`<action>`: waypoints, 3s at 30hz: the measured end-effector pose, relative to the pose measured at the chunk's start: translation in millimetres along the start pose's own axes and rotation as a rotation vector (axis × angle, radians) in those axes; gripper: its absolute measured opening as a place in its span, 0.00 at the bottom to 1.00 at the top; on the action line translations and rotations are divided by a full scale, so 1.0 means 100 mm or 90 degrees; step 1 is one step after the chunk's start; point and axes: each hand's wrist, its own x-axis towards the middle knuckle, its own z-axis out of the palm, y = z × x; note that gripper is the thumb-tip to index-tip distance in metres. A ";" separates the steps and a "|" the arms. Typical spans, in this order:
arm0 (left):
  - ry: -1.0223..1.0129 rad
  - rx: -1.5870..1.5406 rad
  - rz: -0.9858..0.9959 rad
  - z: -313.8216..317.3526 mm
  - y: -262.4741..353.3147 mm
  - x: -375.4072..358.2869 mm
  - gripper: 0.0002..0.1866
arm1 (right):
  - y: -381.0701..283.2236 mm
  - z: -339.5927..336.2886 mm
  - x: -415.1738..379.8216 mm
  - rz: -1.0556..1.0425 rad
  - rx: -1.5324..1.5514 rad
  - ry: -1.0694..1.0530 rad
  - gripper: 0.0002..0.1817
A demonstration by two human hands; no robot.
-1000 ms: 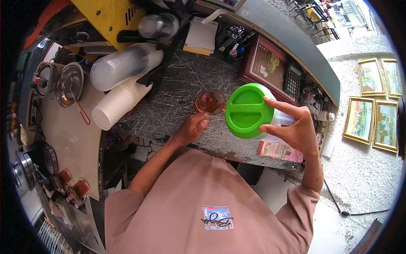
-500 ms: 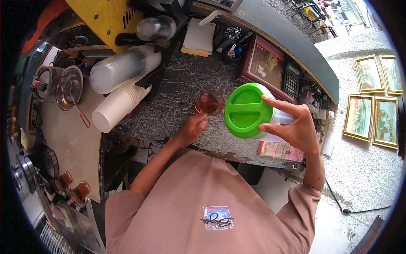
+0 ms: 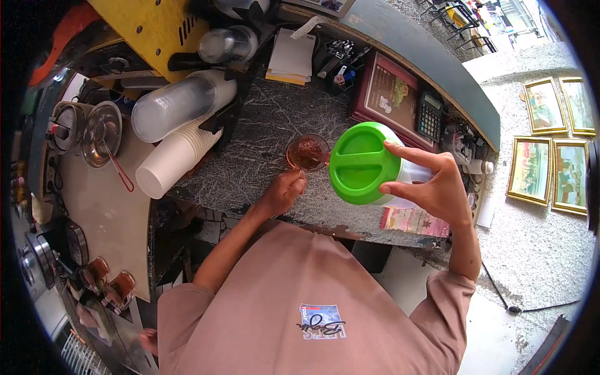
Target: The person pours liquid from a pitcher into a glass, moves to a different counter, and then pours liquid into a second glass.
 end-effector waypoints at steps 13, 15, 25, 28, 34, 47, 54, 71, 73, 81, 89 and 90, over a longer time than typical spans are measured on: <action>-0.006 0.003 -0.004 -0.01 0.02 -0.01 0.13 | 0.00 0.01 -0.01 0.046 0.007 -0.034 0.36; -0.007 0.001 0.000 -0.01 0.01 -0.01 0.13 | 0.01 0.02 -0.01 0.045 0.009 -0.034 0.36; -0.008 0.010 -0.024 0.00 -0.03 -0.03 0.13 | 0.12 0.11 -0.06 0.043 0.026 0.003 0.37; -0.007 0.006 -0.035 0.00 -0.01 -0.03 0.13 | 0.20 0.17 -0.11 0.045 0.051 0.027 0.37; -0.010 -0.006 -0.051 0.00 -0.01 -0.04 0.15 | 0.47 0.34 -0.36 0.067 0.129 0.144 0.37; 0.006 -0.038 -0.065 0.03 -0.01 -0.06 0.16 | 1.33 0.80 -1.40 0.102 0.475 0.914 0.30; 0.118 0.081 -0.088 0.18 0.35 -0.09 0.16 | 1.85 0.69 -1.50 0.127 0.280 1.139 0.26; 0.194 -0.022 -0.180 0.28 0.05 -0.16 0.16 | 2.22 0.71 -1.58 0.287 0.086 1.137 0.25; 0.196 -0.057 -0.201 0.28 0.14 -0.13 0.15 | 2.23 0.77 -1.61 0.332 -0.265 1.177 0.26; 0.209 -0.160 -0.230 0.30 0.17 -0.10 0.12 | 1.45 1.67 -0.60 0.107 -0.033 0.653 0.15; 0.229 -0.035 -0.146 0.29 0.17 -0.11 0.12 | 1.58 2.52 0.34 0.035 0.170 0.256 0.39; 0.230 -0.030 -0.145 0.24 0.16 -0.10 0.12 | 1.56 2.51 0.38 0.041 0.176 0.251 0.39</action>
